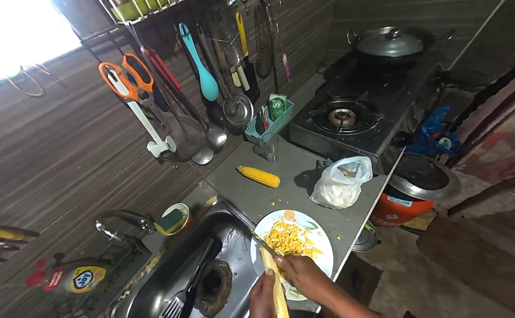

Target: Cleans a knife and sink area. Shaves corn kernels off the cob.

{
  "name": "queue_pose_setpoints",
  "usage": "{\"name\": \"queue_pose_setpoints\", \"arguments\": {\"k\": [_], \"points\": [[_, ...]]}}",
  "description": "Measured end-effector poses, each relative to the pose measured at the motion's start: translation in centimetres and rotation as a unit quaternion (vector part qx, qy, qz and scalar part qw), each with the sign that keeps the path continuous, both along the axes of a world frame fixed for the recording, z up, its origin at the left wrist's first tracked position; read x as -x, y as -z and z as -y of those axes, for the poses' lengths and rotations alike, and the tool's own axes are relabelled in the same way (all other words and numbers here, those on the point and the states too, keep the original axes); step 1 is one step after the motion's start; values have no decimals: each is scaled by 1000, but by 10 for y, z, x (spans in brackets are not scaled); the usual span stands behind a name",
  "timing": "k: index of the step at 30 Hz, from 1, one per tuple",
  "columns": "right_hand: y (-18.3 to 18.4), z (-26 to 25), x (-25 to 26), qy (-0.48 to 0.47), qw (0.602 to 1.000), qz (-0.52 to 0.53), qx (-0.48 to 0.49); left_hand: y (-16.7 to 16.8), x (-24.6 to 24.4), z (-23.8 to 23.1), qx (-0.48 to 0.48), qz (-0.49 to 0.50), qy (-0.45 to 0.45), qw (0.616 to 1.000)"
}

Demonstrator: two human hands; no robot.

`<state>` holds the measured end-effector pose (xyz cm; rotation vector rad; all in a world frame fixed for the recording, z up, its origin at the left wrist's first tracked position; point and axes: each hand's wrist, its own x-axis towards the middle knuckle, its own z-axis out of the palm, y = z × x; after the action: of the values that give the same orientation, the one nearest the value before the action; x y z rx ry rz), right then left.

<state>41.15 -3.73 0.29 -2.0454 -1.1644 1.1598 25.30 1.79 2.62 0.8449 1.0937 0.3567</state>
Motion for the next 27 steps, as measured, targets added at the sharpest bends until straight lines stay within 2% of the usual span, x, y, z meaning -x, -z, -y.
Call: {"name": "queue_pose_setpoints", "arguments": {"k": [8, 13, 16, 19, 21, 23, 27], "points": [[-1, 4, -11, 38, 999, -8, -17, -5, 13, 1, 62, 80, 37, 994], [-18, 28, 2, -3, 999, 17, -45, -3, -5, -28, 121, 47, -68, 989], [-29, 49, 15, -31, 995, 47, -86, -7, -19, -43, 72, 41, -111, 990], [-35, 62, 23, -31, 988, 82, -125, 1, -23, -50, 23, 112, -102, 988], [-30, 63, 21, -21, 989, 98, -110, -4, -30, -50, 17, 102, -91, 990], [-20, 59, 17, -7, 989, 118, -90, -15, -37, -44, 26, 46, -79, 996], [-5, 45, 10, -20, 988, 131, -85, -12, -30, -33, 50, 56, -76, 994]]}}
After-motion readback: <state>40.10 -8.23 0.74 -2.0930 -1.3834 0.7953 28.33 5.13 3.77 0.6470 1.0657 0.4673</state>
